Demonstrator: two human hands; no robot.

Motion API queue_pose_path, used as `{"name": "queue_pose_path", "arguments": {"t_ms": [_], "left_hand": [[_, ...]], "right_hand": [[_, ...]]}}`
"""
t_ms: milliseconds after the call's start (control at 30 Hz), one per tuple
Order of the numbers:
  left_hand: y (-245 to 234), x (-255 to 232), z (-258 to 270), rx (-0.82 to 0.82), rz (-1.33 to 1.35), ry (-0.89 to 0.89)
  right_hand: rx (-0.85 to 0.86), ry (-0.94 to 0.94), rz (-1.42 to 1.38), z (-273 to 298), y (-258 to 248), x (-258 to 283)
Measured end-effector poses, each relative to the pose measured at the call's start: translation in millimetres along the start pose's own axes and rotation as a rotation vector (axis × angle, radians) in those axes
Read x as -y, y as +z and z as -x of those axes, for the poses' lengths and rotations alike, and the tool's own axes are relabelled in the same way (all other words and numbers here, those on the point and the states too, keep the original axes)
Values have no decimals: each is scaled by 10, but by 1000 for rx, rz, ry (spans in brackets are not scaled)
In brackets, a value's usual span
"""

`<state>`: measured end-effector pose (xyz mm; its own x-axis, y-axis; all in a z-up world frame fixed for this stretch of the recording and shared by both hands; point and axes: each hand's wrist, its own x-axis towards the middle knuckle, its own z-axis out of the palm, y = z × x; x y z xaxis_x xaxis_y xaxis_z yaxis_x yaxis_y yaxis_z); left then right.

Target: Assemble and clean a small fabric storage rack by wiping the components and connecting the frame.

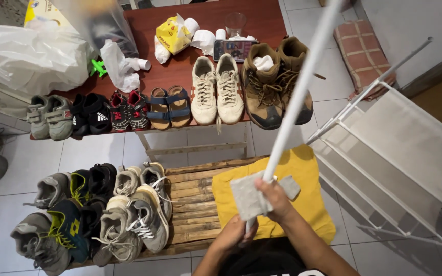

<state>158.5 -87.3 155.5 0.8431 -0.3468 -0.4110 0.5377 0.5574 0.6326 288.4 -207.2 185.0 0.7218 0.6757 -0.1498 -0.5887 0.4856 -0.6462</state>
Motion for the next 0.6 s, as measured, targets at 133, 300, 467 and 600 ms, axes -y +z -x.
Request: {"name": "queue_pose_path", "arguments": {"t_ms": [133, 300, 467, 600], "left_hand": [[-116, -252, -13, -257, 68, 219], [-217, -703, 205, -587, 164, 483], [-293, -1212, 682, -99, 349, 1109], [-391, -1287, 896, -58, 415, 1142]], "right_hand": [[-24, 153, 647, 44, 123, -45], [172, 320, 916, 77, 391, 215], [308, 497, 1369, 44, 598, 311], [421, 565, 1586, 27, 620, 198]]}}
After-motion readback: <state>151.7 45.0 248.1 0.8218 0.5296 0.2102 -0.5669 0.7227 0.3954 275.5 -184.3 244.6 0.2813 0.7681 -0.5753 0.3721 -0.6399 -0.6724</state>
